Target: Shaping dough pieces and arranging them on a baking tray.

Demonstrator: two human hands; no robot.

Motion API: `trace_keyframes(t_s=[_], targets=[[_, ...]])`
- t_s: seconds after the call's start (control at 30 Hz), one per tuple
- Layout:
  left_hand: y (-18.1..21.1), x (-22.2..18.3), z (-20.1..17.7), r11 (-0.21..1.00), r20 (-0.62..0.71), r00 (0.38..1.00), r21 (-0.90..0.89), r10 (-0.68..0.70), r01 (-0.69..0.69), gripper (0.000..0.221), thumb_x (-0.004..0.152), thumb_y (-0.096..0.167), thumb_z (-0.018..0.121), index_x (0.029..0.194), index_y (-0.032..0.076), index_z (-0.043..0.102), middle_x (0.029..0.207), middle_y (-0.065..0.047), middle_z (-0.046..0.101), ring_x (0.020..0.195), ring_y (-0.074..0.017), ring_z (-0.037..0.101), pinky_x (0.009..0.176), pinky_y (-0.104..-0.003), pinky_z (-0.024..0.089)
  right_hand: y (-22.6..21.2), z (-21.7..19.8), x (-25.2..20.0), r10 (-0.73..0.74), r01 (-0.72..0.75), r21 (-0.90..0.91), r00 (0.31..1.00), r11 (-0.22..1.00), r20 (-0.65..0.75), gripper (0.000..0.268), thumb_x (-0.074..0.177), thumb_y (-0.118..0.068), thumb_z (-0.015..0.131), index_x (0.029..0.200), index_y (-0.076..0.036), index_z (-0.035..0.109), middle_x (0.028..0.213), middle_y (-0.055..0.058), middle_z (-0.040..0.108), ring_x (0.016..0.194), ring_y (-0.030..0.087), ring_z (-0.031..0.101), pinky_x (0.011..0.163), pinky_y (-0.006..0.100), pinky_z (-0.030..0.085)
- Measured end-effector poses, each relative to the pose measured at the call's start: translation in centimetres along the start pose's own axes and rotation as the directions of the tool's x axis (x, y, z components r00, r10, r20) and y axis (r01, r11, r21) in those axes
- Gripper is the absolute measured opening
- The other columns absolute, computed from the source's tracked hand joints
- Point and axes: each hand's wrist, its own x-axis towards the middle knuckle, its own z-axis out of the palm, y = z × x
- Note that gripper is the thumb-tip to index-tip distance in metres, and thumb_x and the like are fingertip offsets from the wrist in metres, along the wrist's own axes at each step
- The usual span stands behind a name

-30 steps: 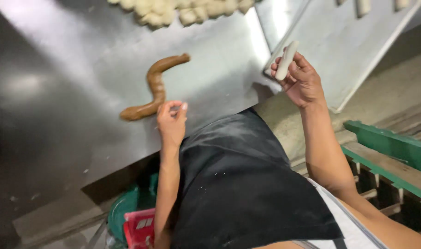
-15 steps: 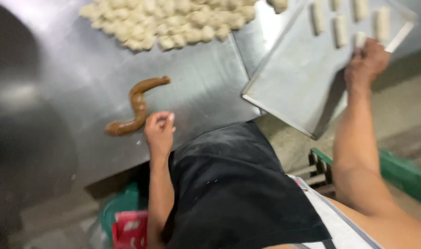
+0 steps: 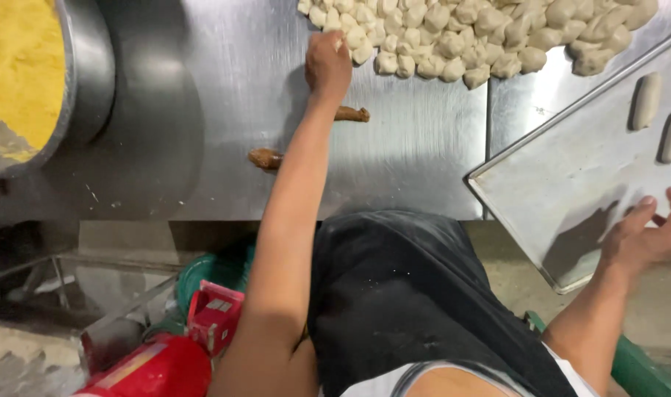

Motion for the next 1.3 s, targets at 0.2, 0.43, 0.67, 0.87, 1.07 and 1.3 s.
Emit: trace_keyframes(t_s=[0.2,0.43,0.67,0.87,1.07,1.3], targets=[[0.3,3.9,0.0,0.964,-0.058,0.963,0.027,-0.262,0.264,0.028,0.071,0.018,0.084,0.097,0.013,0.074,0.095,-0.014,0.07,0.09,-0.0376,0.068,0.073,-0.048,0.054,-5.0,-1.4,-2.2,0.049,-0.049,0.004,0.998,0.999,-0.028,0.025,0.098,0.01,0.06,0.121,0.007,0.068,0.139,0.022,0.059,0.115,0.028,0.066,0.087,0.032,0.06],[-3.9,2.9,-4.3,0.806,0.171,0.915,-0.434,-0.365,0.403,0.012,0.084,0.01,0.077,0.095,0.005,0.073,0.091,-0.016,0.075,0.084,-0.0336,0.073,0.073,-0.043,0.06,-11.2,5.1,-3.1,0.0,-0.006,0.114,0.999,0.994,0.052,0.019,0.105,0.012,0.064,0.117,0.0,0.074,0.129,0.016,0.066,0.118,0.025,0.068,0.081,0.028,0.061],[-3.7,-7.0,-20.0,-0.099,0.49,0.791,-0.866,-0.366,0.49,0.034,0.092,0.006,0.064,0.126,0.003,0.058,0.11,-0.013,0.071,0.098,-0.0257,0.071,0.086,-0.042,0.063,-22.4,18.8,-2.6,-0.427,0.331,0.374,0.878,0.867,0.214,0.03,0.087,0.001,0.074,0.118,-0.003,0.071,0.116,0.017,0.07,0.106,0.036,0.067,0.092,0.046,0.054],[-6.2,-19.9,-25.3,0.056,0.428,0.755,-0.852,-0.497,0.52,0.03,0.098,-0.004,0.066,0.127,-0.002,0.058,0.112,-0.013,0.067,0.099,-0.0262,0.068,0.089,-0.042,0.06,-32.9,24.7,-0.7,-0.694,0.54,0.483,0.682,0.69,0.229,0.035,0.086,-0.006,0.082,0.12,-0.01,0.072,0.122,0.004,0.075,0.103,0.025,0.064,0.093,0.043,0.043],[-6.9,-29.8,-27.4,-0.059,0.363,0.518,-0.857,-0.775,0.512,0.032,0.094,-0.002,0.068,0.126,-0.001,0.061,0.111,-0.012,0.068,0.1,-0.0275,0.071,0.089,-0.041,0.063,-33.5,28.3,-0.6,-0.768,0.616,0.478,0.592,0.626,0.244,0.032,0.087,-0.013,0.087,0.116,-0.012,0.073,0.115,0.0,0.075,0.1,0.022,0.06,0.087,0.041,0.042],[-5.3,-25.5,-27.0,-0.046,0.381,0.57,-0.857,-0.728,0.514,0.035,0.089,-0.002,0.07,0.123,-0.003,0.063,0.11,-0.012,0.068,0.1,-0.0256,0.071,0.084,-0.042,0.064,-31.0,26.0,1.7,-0.508,0.435,0.273,0.636,0.858,0.582,0.011,0.091,-0.005,0.082,0.099,-0.009,0.075,0.098,0.009,0.071,0.091,0.031,0.067,0.079,0.046,0.054]])
